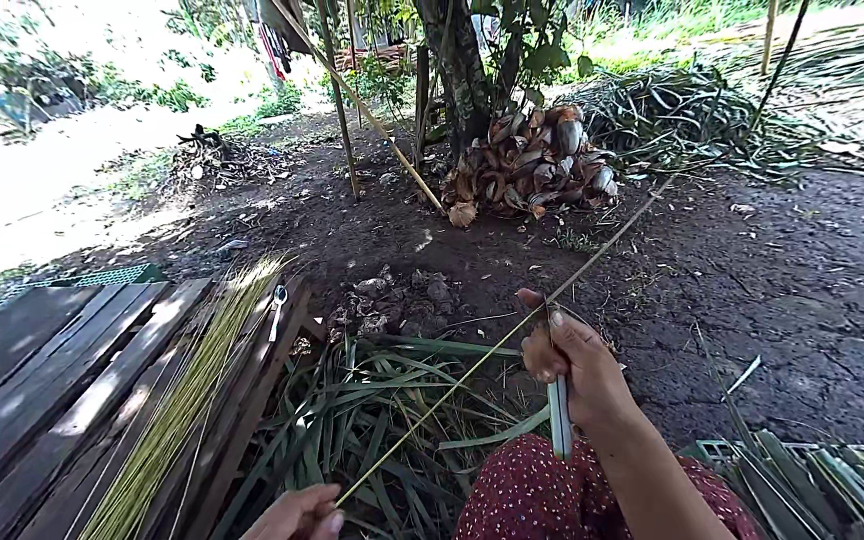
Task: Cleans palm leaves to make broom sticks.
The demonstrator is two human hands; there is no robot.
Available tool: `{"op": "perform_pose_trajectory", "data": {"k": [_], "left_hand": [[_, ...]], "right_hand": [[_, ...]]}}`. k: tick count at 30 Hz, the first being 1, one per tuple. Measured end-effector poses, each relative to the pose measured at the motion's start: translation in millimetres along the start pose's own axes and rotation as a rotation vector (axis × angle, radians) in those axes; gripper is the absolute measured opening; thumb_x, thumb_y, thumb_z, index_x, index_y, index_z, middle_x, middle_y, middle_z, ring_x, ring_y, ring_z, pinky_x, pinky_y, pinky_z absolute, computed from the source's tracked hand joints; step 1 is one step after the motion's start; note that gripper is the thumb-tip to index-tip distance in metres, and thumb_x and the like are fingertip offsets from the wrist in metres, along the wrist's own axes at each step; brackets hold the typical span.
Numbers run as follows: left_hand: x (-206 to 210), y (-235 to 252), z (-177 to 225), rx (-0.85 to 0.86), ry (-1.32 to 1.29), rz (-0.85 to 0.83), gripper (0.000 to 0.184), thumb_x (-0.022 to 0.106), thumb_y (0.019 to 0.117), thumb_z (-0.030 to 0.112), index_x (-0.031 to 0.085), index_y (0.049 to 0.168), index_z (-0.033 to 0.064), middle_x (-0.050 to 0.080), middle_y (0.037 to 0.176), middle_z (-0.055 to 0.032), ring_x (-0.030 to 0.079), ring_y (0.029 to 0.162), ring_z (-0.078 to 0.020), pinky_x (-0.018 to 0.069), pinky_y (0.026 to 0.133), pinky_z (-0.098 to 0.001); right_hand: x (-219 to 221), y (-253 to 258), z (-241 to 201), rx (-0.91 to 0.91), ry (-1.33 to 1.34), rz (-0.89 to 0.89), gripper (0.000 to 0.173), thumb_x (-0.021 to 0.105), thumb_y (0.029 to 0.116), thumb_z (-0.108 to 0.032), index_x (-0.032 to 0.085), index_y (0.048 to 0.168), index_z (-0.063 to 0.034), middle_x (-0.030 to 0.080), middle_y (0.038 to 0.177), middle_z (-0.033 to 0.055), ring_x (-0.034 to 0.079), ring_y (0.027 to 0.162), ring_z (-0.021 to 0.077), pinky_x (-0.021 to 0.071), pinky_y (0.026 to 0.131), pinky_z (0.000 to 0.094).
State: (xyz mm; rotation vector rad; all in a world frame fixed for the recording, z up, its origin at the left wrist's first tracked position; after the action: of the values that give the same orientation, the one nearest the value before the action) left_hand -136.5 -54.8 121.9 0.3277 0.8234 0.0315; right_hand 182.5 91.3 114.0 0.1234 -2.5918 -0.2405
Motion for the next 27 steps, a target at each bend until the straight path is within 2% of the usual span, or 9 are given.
{"op": "perform_pose_trajectory", "data": {"k": [2,6,9,13,16,18,20,24,27], "left_hand": [[13,12,17,0.030,-0.006,0.044,0.025,0.065,0.0982,0.013,0.071,0.110,-0.0077,0.073,0.092,-0.0172,0.068,0.072,-0.0132,0.0570,0.068,-0.0258],[41,35,48,0.097,-0.092,0.185,0.017,0.064,0.0962,0.009,0.074,0.097,-0.0044,0.072,0.081,-0.0098,0.064,0.063,-0.0043,0.0546,0.062,-0.0169],[47,43,57,0.104,-0.194,0.175,0.016,0.062,0.0963,0.007,0.073,0.092,-0.0040,0.069,0.076,-0.0053,0.058,0.060,0.0030,0.0487,0.058,-0.0106],[43,39,55,0.110,-0.204,0.153,0.017,0.062,0.0967,0.009,0.073,0.091,-0.0041,0.070,0.076,-0.0048,0.061,0.066,0.0040,0.0496,0.064,-0.0096],[35,33,50,0.113,-0.158,0.153,0.018,0.063,0.0964,0.009,0.073,0.090,-0.0041,0.071,0.077,-0.0062,0.062,0.068,0.0031,0.0502,0.066,-0.0099],[29,29,45,0.099,-0.127,0.154,0.018,0.063,0.0959,0.008,0.073,0.089,-0.0045,0.071,0.076,-0.0074,0.062,0.067,0.0023,0.0500,0.066,-0.0106],[27,28,39,0.084,-0.099,0.146,0.017,0.063,0.0956,0.008,0.073,0.090,-0.0050,0.071,0.076,-0.0080,0.062,0.067,0.0014,0.0502,0.065,-0.0114],[28,27,28,0.080,-0.095,0.117,0.018,0.063,0.0956,0.008,0.072,0.090,-0.0063,0.071,0.076,-0.0086,0.062,0.066,0.0009,0.0498,0.064,-0.0120],[20,18,14,0.046,-0.105,0.079,0.020,0.063,0.0962,0.009,0.072,0.090,-0.0077,0.071,0.076,-0.0091,0.063,0.067,0.0014,0.0509,0.066,-0.0128]], "right_hand": [[17,-12,9,0.002,-0.015,-0.134,0.040,0.034,0.1058,-0.014,0.059,0.134,-0.0025,0.049,0.054,-0.0161,0.046,0.047,-0.0045,0.0435,0.050,0.0140],[55,-46,32,0.113,-0.027,-0.448,0.040,0.046,0.1064,-0.025,0.059,0.140,-0.0072,0.048,0.061,-0.0202,0.042,0.051,-0.0084,0.0383,0.050,0.0114],[64,-57,40,0.159,-0.055,-0.611,0.038,0.048,0.1064,-0.023,0.060,0.139,-0.0074,0.047,0.064,-0.0190,0.040,0.053,-0.0097,0.0347,0.050,0.0099],[39,-32,23,0.031,-0.127,-0.433,0.036,0.047,0.1055,-0.022,0.065,0.135,-0.0113,0.048,0.061,-0.0200,0.041,0.051,-0.0091,0.0364,0.049,0.0111],[10,-1,4,-0.038,-0.124,-0.162,0.037,0.036,0.1048,-0.015,0.067,0.125,-0.0107,0.051,0.056,-0.0167,0.046,0.048,-0.0050,0.0426,0.051,0.0144],[-2,10,-5,-0.036,-0.072,-0.048,0.041,0.028,0.1069,-0.015,0.062,0.129,-0.0085,0.051,0.054,-0.0139,0.048,0.046,-0.0029,0.0463,0.051,0.0152],[5,5,-2,0.039,-0.072,-0.138,0.039,0.031,0.1061,-0.016,0.059,0.132,-0.0082,0.050,0.055,-0.0157,0.047,0.047,-0.0039,0.0445,0.051,0.0153],[40,-28,31,0.291,-0.063,-0.509,0.039,0.044,0.1049,-0.023,0.061,0.138,-0.0094,0.045,0.059,-0.0193,0.039,0.048,-0.0070,0.0350,0.047,0.0131],[32,-11,32,0.246,-0.098,-0.360,0.039,0.037,0.1050,-0.016,0.061,0.134,-0.0050,0.046,0.057,-0.0170,0.041,0.047,-0.0050,0.0375,0.048,0.0147]]}}
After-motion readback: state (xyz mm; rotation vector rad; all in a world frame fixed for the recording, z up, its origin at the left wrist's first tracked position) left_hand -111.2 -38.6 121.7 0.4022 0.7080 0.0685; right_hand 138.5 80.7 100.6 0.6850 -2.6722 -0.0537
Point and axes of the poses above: each hand's wrist, its own y-axis towards the middle knuckle, its own x-axis out of the palm, z = x × y, the point moved 3 cm from there along y, towards the middle knuckle
